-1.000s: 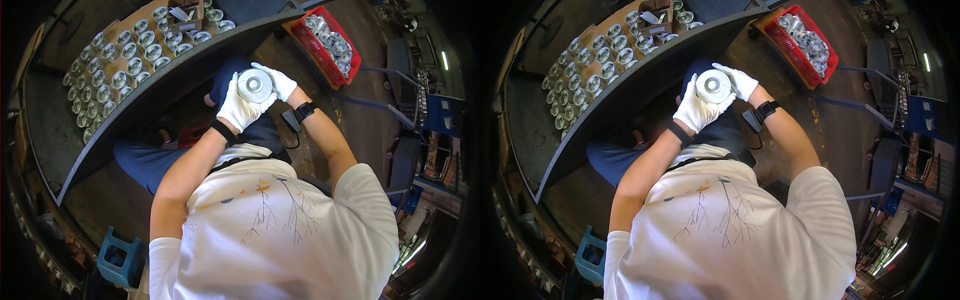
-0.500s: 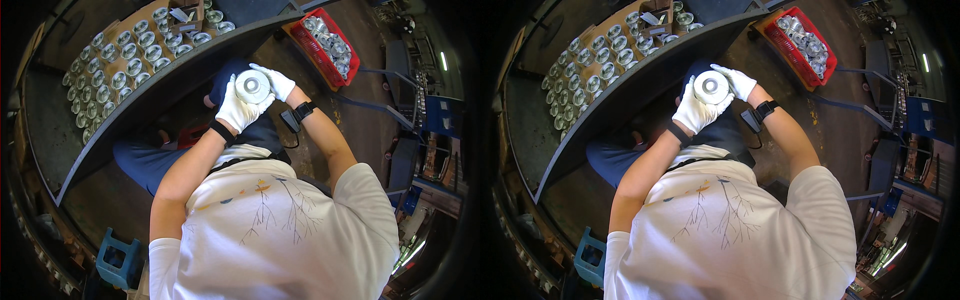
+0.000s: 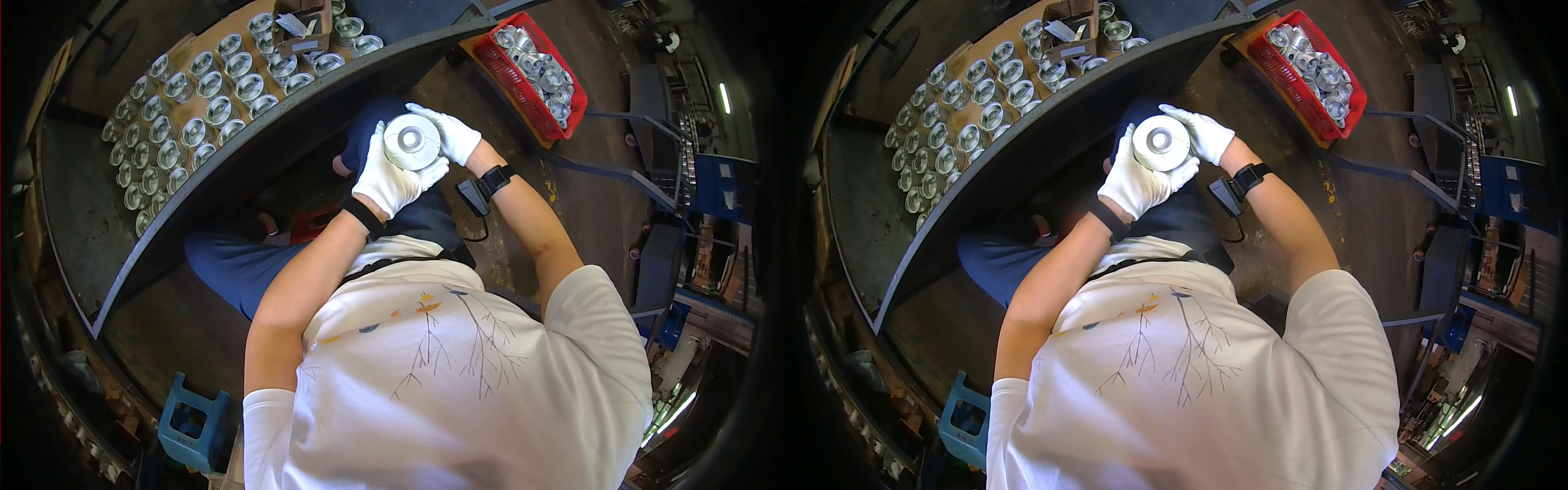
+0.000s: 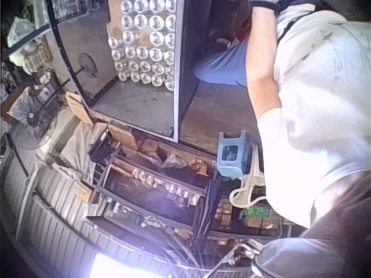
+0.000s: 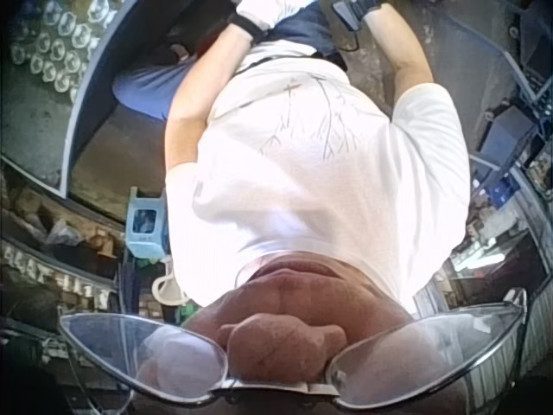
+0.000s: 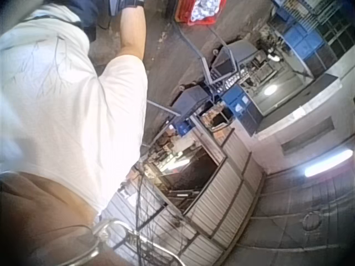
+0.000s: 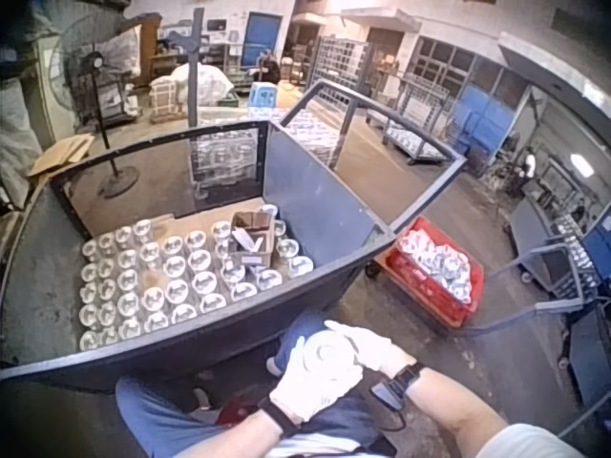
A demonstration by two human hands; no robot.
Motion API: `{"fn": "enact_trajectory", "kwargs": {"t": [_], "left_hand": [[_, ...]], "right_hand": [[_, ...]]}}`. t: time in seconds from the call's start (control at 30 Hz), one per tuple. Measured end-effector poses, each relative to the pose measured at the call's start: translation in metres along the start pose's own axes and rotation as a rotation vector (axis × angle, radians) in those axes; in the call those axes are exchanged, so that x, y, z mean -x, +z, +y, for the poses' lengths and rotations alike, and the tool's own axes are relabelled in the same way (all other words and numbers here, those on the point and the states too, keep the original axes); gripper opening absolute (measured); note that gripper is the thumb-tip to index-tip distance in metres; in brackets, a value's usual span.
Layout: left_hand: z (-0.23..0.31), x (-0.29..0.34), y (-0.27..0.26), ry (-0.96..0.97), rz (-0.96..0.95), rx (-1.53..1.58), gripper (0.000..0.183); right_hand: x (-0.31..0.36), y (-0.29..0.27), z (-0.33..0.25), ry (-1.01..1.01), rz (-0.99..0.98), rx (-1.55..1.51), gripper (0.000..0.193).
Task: Inspecting and preparing metal pistons in a workshop setting.
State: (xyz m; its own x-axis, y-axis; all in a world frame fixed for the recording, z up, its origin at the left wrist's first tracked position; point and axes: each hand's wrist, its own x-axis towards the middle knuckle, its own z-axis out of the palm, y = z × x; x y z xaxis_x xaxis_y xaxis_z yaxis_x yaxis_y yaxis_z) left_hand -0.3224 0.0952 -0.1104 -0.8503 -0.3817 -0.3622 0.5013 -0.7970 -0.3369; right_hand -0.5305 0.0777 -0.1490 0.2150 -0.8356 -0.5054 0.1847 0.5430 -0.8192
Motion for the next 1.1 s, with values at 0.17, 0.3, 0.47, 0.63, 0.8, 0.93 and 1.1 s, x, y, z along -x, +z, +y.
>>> {"fn": "enact_trajectory", "kwargs": {"t": [0.17, 0.3, 0.47, 0.63, 0.8, 0.93, 1.1], "left_hand": [[0.009, -0.002, -0.021, 0.036, 0.309, -0.561, 0.072], [0.020, 0.021, -0.005, 0.672, 0.755, -1.552, 0.054], [0.017, 0.038, -0.003, 1.161, 0.594, -2.146, 0.059], [-0.004, 0.041, 0.013, 1.290, 0.452, -2.285, 0.046], [-0.004, 0.057, 0.024, 1.333, 0.205, -2.665, 0.042], [0.001, 0.041, 0.029, 1.531, -0.068, -2.734, 0.037], [0.024, 0.036, 0.052, 1.213, -0.169, -2.912, 0.038]], "right_hand": [[-0.002, -0.007, 0.007, -0.208, -0.106, 0.321, 0.039], [-0.004, 0.011, -0.004, -0.004, 0.044, -0.014, 0.033], [0.005, 0.025, -0.015, 0.176, 0.103, -0.354, 0.031], [0.005, 0.021, 0.000, 0.025, 0.162, -0.221, 0.032], [-0.001, 0.020, -0.006, 0.242, -0.045, -0.429, 0.033], [-0.027, -0.009, 0.011, -0.748, -0.326, 0.857, 0.034], [-0.044, 0.002, 0.009, -0.704, -0.253, 0.644, 0.020]]}}
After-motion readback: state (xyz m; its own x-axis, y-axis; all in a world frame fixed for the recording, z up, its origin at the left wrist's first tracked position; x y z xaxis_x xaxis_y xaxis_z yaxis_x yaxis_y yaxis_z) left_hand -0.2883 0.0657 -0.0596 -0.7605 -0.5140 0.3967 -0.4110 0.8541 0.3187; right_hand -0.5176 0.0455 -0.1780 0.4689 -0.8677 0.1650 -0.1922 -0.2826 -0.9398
